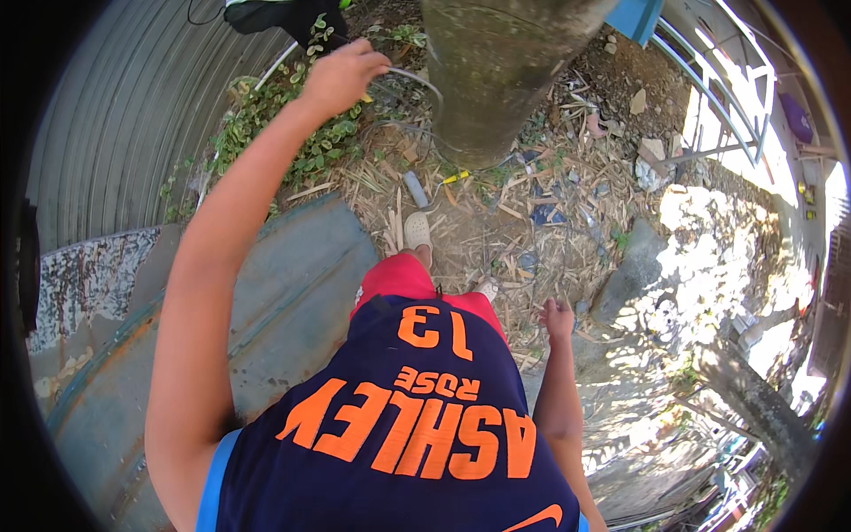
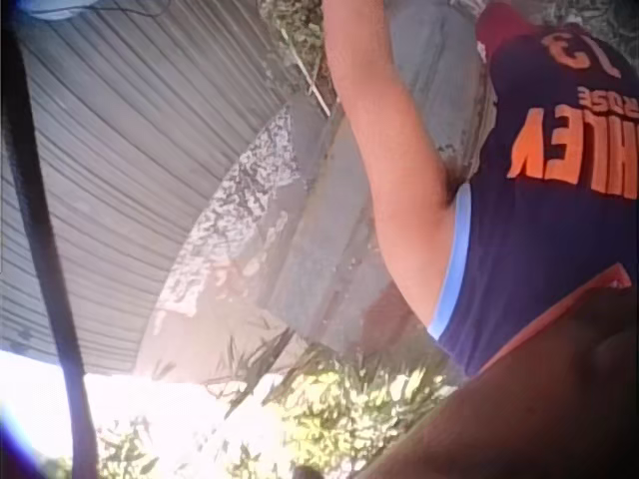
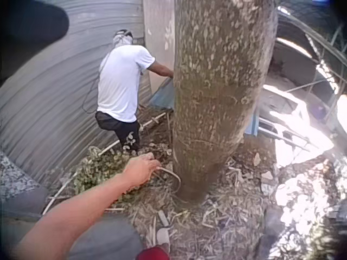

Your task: The person receives a white pipe from another person and positions it along the base of a corrugated metal wall. They repeatedly adjust the pipe's placement, lift it, and reposition it while walking along the wall. The person also briefly handles a green hose lying on the ground.

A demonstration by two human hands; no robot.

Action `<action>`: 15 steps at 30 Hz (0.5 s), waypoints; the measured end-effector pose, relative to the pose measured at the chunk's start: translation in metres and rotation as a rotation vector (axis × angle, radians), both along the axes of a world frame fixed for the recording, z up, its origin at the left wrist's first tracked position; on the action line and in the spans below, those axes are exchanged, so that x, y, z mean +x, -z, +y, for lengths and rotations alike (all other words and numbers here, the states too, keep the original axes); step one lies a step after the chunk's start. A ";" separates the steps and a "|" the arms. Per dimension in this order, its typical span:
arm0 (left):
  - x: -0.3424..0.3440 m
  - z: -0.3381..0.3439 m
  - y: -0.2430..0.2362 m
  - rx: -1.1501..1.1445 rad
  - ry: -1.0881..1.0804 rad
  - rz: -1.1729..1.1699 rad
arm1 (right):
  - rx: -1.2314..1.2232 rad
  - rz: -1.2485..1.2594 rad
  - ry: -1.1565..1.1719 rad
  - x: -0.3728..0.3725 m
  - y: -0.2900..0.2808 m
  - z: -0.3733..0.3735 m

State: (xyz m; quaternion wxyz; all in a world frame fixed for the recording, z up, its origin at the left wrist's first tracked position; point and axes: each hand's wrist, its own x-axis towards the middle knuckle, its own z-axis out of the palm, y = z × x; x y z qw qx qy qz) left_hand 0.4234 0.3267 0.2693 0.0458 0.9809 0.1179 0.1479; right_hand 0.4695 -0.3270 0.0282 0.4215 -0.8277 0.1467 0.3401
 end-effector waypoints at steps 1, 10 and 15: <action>-0.002 0.002 0.027 -0.067 -0.053 0.095 | 0.031 -0.014 -0.060 0.008 -0.008 0.023; -0.177 -0.078 0.208 -1.035 -0.235 0.674 | -0.025 -0.825 -0.747 0.080 -0.272 0.371; -0.308 -0.133 0.264 -1.158 -0.535 0.720 | 0.108 -1.482 -0.706 0.105 -0.397 0.492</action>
